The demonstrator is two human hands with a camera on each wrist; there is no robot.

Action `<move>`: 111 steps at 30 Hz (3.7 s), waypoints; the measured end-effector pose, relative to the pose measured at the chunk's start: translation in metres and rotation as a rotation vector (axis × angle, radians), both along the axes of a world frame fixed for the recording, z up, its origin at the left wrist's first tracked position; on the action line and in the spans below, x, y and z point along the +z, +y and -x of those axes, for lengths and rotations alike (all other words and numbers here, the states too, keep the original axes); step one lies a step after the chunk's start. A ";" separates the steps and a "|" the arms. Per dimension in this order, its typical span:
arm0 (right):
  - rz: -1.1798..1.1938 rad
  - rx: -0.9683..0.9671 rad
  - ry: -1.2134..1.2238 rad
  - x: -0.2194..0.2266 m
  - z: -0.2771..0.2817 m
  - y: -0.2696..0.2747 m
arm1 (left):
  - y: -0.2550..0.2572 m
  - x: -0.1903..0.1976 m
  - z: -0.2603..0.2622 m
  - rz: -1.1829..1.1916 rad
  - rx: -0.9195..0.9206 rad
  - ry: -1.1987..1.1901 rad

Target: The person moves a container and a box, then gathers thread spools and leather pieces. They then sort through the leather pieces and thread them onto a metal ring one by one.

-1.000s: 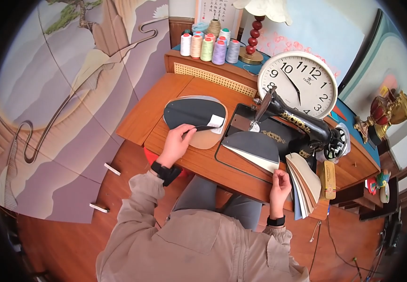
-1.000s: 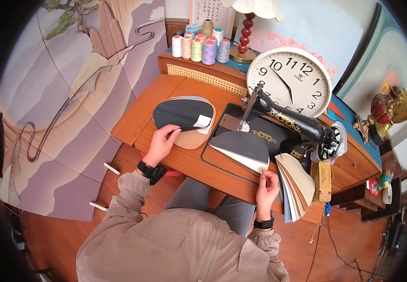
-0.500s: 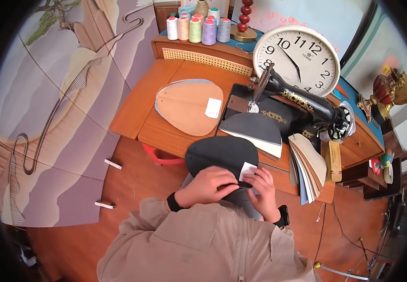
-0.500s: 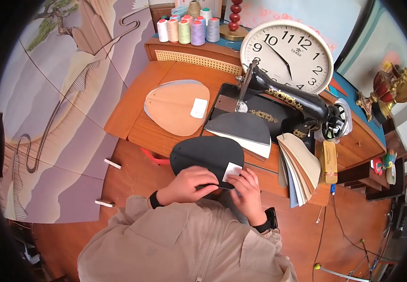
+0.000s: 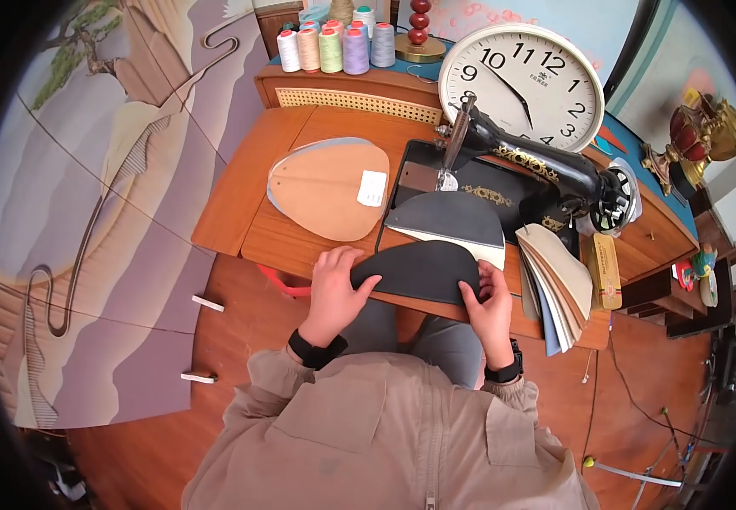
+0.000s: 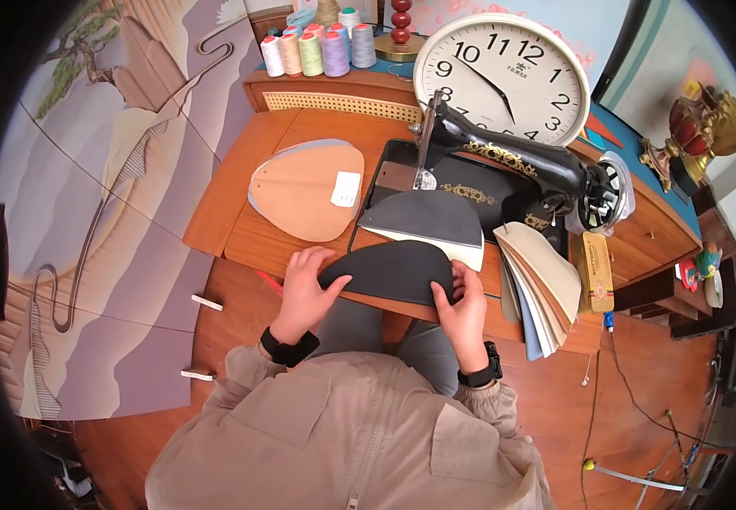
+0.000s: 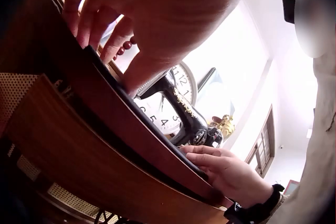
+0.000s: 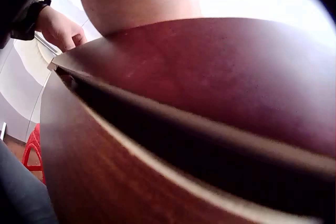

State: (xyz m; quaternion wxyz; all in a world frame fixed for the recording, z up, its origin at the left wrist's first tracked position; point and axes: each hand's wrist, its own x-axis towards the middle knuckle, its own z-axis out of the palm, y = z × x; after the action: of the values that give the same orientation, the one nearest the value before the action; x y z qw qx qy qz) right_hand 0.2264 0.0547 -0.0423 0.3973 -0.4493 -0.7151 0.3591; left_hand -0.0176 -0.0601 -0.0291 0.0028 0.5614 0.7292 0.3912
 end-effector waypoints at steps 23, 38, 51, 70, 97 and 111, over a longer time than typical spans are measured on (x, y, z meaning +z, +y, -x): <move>0.152 -0.019 0.671 -0.004 -0.024 0.027 | 0.106 0.046 -0.003 0.099 -0.430 -0.967; 0.187 -0.015 0.538 -0.013 -0.027 0.030 | 0.129 0.004 0.008 -0.053 -0.289 -0.171; 0.188 -0.022 0.488 -0.015 -0.025 0.028 | 0.042 0.002 0.069 0.038 -0.094 0.079; -0.140 0.121 0.189 0.003 -0.023 0.012 | -0.001 0.031 -0.011 -0.073 -0.370 -0.147; 0.087 0.058 -0.030 0.004 -0.013 -0.007 | 0.001 0.007 -0.003 0.074 -0.013 0.043; 0.062 0.077 0.208 -0.004 -0.022 -0.007 | 0.027 0.059 0.000 0.162 -0.365 -0.625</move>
State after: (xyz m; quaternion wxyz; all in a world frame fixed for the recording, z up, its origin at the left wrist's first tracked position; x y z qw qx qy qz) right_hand 0.2483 0.0481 -0.0464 0.4414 -0.3939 -0.6751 0.4408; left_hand -0.0181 -0.0333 0.0297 0.3393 0.5335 0.6098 0.4780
